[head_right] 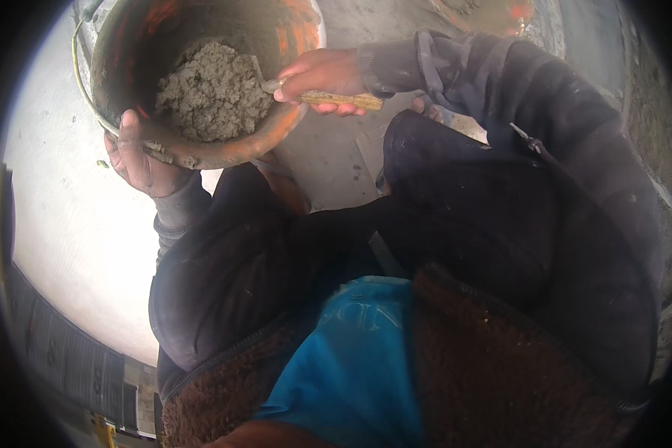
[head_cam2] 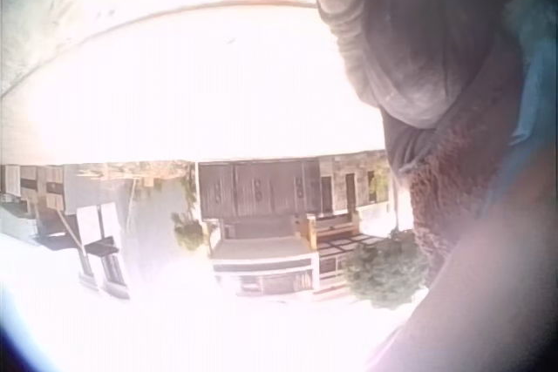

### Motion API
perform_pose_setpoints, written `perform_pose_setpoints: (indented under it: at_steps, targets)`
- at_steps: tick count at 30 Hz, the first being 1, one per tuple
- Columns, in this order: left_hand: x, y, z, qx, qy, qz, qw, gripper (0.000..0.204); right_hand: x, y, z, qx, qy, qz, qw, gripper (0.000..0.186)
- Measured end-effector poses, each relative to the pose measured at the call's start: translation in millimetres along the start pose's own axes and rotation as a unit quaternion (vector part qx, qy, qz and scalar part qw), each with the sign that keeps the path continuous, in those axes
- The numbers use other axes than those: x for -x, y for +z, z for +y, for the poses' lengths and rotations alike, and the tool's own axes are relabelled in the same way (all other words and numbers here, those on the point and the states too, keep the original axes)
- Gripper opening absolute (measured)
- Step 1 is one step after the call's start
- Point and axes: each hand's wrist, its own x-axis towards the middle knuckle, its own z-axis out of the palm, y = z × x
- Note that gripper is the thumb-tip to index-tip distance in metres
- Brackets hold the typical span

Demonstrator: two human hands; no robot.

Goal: The person scoops cement from a bucket with a trowel and applies it to a curved concrete surface, smoothing it with a straightedge and trowel. The person repeatedly transfers cement from one bucket to another and continues spreading it along the surface.

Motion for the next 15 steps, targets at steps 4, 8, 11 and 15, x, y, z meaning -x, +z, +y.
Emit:
perform_pose_setpoints:
  at_steps: [4, 8, 11, 15]
  targets:
    - [1.2, -17.0, 5.1, 0.016, 0.003, 0.023, 1.000, 0.041, 26.7, 1.3, -12.4, 0.004, -0.046, 0.027, 0.999, 0.041]
    - [2.2, -32.4, 1.9, 0.035, -0.028, 0.062, 0.997, 0.043, 87.3, -4.2, -18.1, -0.025, -0.077, 0.067, 0.994, 0.039]
    - [-3.3, -39.2, 2.1, 0.005, -0.013, 0.085, 0.996, 0.039, 150.0, -8.6, -6.7, -0.091, -0.101, 0.136, 0.981, 0.033]
    - [4.0, -40.2, -2.7, 0.018, -0.041, 0.059, 0.997, 0.047, 229.0, -14.9, 35.0, -0.108, -0.144, 0.252, 0.951, 0.033]
